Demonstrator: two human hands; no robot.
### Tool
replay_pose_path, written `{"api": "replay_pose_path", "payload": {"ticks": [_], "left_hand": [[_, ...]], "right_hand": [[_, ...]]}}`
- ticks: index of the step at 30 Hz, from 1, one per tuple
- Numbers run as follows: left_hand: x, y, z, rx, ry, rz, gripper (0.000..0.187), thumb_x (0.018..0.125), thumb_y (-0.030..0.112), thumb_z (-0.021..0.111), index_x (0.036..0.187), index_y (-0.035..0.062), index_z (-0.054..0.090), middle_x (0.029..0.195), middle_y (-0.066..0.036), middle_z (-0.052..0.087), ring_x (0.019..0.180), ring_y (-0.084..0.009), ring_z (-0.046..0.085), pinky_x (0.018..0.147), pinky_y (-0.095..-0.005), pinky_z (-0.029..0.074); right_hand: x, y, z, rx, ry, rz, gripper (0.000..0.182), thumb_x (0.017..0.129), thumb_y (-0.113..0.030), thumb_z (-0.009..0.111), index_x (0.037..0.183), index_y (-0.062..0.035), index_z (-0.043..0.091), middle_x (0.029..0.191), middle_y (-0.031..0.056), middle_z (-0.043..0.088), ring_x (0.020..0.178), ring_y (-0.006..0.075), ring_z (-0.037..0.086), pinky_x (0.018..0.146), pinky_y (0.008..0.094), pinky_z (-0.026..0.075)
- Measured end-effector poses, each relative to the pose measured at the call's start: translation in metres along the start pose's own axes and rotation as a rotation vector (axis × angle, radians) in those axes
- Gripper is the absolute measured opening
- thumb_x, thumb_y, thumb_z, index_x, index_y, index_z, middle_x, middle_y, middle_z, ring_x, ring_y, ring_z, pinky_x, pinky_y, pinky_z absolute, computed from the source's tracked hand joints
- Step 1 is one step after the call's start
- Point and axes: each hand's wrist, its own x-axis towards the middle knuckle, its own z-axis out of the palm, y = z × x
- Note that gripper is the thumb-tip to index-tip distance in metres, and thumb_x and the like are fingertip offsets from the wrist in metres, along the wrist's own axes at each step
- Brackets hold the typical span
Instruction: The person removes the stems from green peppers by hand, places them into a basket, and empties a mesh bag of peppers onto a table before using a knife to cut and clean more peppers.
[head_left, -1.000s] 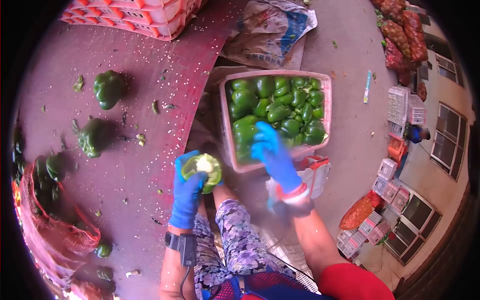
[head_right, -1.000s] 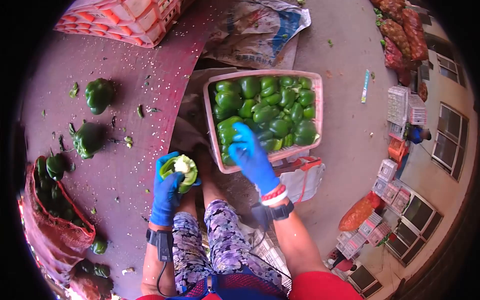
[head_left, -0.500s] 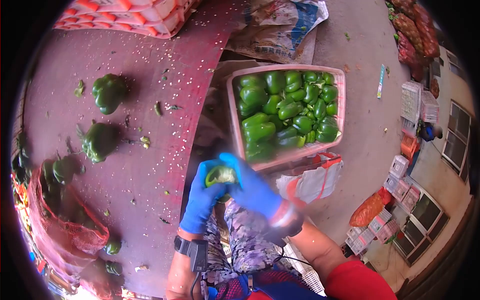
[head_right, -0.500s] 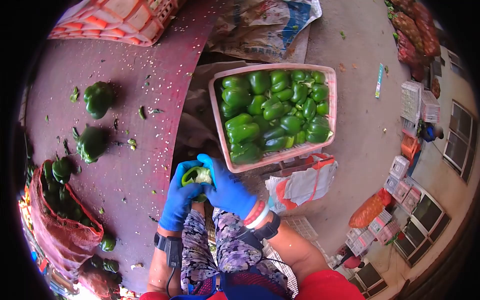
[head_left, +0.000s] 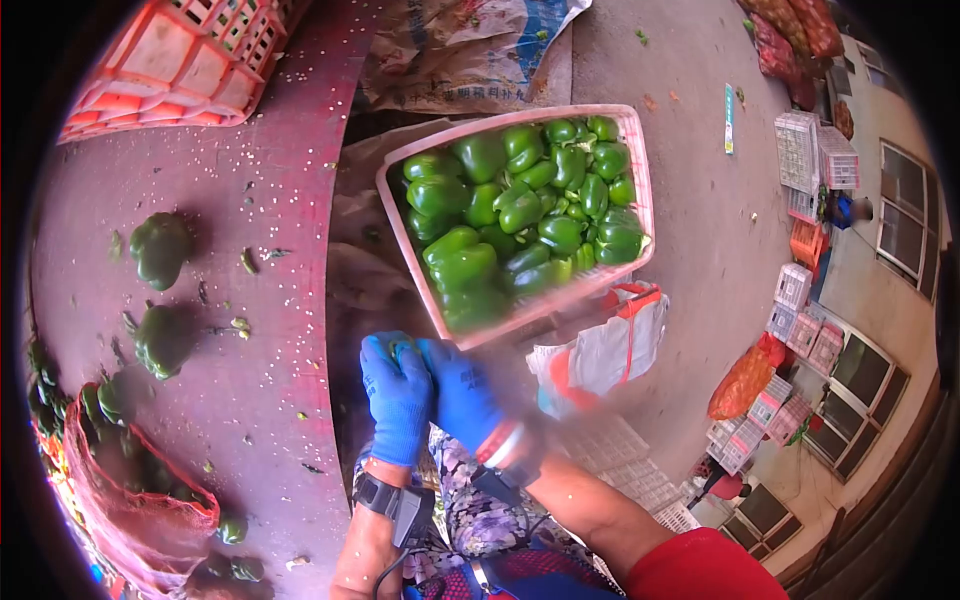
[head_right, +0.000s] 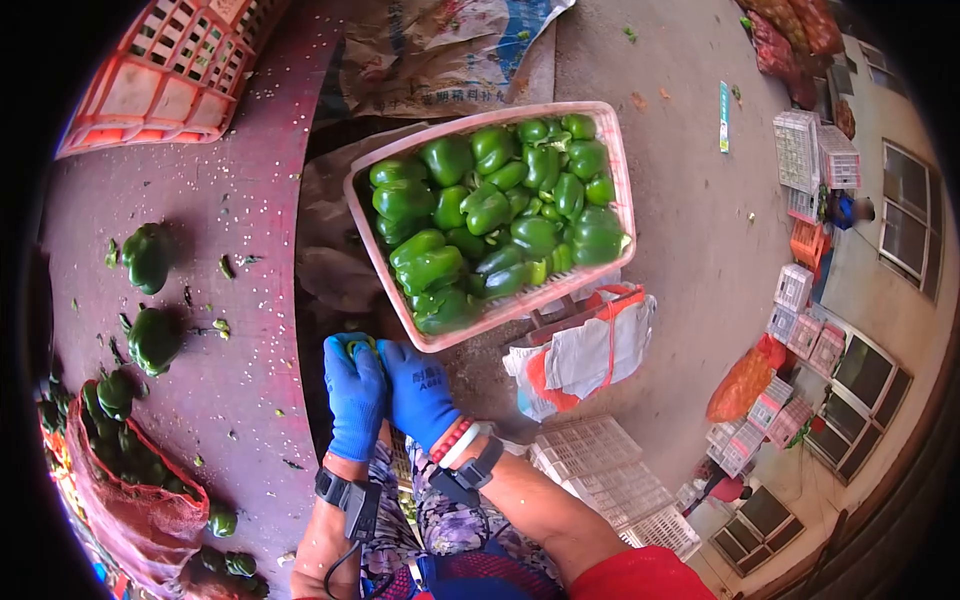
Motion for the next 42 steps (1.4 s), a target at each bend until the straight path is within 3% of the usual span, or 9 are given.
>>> {"api": "replay_pose_path", "payload": {"ticks": [11,21,24,27,30,33,36,40,42], "left_hand": [[0.007,0.024,0.005,-0.702,-0.295,-0.563,0.011,0.099,0.015,0.050,0.106,0.0073,0.053,0.092,-0.003,0.061,0.075,-0.0092,0.057,0.066,-0.0231,0.049],[0.025,0.021,0.059,-0.641,-0.001,-0.391,0.012,0.098,0.014,0.051,0.106,0.0049,0.054,0.086,-0.003,0.059,0.071,-0.0097,0.055,0.064,-0.0249,0.048],[0.005,0.032,0.063,-0.690,-0.002,-0.413,0.013,0.098,0.015,0.051,0.106,0.0052,0.054,0.084,-0.002,0.058,0.070,-0.0094,0.054,0.064,-0.0244,0.047],[-0.016,0.046,0.068,-0.679,-0.063,-0.511,0.015,0.099,0.017,0.052,0.105,0.0046,0.054,0.086,-0.002,0.059,0.071,-0.0100,0.057,0.065,-0.0247,0.049],[0.002,0.062,0.081,-0.806,-0.028,-0.424,0.019,0.100,0.021,0.054,0.107,0.0038,0.054,0.088,-0.003,0.061,0.074,-0.0097,0.058,0.065,-0.0236,0.049],[0.020,0.113,0.095,-0.513,-0.274,-0.321,0.043,0.101,0.025,0.055,0.138,0.0056,0.045,0.123,-0.009,0.057,0.111,-0.0183,0.057,0.098,-0.0323,0.047],[0.044,0.076,0.092,-0.329,-0.641,0.294,0.058,0.098,0.020,0.059,0.150,0.0078,0.037,0.131,-0.009,0.053,0.117,-0.0206,0.054,0.103,-0.0331,0.043],[0.031,0.103,0.052,-0.007,-0.802,0.411,0.052,0.093,0.012,0.063,0.142,0.0089,0.047,0.125,-0.011,0.058,0.117,-0.0245,0.055,0.102,-0.0361,0.045],[0.031,0.081,0.046,-0.175,-0.678,0.319,0.044,0.097,0.026,0.062,0.134,0.0061,0.050,0.109,-0.011,0.063,0.093,-0.0230,0.065,0.080,-0.0344,0.055]], "right_hand": [[0.015,0.038,-0.019,0.519,-0.013,-0.020,0.036,0.080,-0.008,0.064,0.115,-0.0077,0.057,0.099,0.0183,0.068,0.092,0.0391,0.066,0.075,0.0460,0.053],[0.034,0.040,-0.017,0.291,0.288,0.060,0.027,0.084,-0.005,0.059,0.111,-0.0063,0.057,0.097,0.0238,0.066,0.090,0.0426,0.065,0.076,0.0470,0.052],[0.060,0.057,-0.017,0.303,0.550,0.285,0.024,0.087,-0.005,0.060,0.110,-0.0055,0.054,0.092,0.0205,0.067,0.083,0.0376,0.067,0.075,0.0450,0.053],[0.086,0.102,-0.048,1.159,0.475,0.427,0.022,0.092,-0.010,0.065,0.109,-0.0066,0.052,0.096,0.0046,0.062,0.079,0.0154,0.063,0.067,0.0323,0.057],[0.066,0.126,-0.098,1.439,0.351,0.411,0.022,0.095,-0.018,0.063,0.115,-0.0099,0.056,0.100,0.0063,0.063,0.077,0.0172,0.064,0.075,0.0377,0.061],[0.037,0.159,-0.119,1.822,0.179,0.414,0.037,0.097,-0.040,0.061,0.117,-0.0094,0.060,0.093,0.0037,0.066,0.076,0.0174,0.065,0.085,0.0460,0.058],[0.009,0.153,-0.134,1.944,-0.146,0.427,0.041,0.099,-0.044,0.056,0.119,-0.0091,0.060,0.092,0.0041,0.068,0.077,0.0165,0.066,0.084,0.0445,0.058],[0.009,0.091,-0.125,1.637,-0.162,0.663,0.043,0.102,-0.045,0.048,0.120,-0.0082,0.060,0.092,0.0049,0.069,0.072,0.0135,0.065,0.071,0.0306,0.057],[0.005,0.094,-0.117,0.808,-0.210,0.366,0.042,0.104,-0.044,0.045,0.116,-0.0071,0.060,0.093,0.0067,0.067,0.076,0.0140,0.064,0.067,0.0271,0.054]]}}
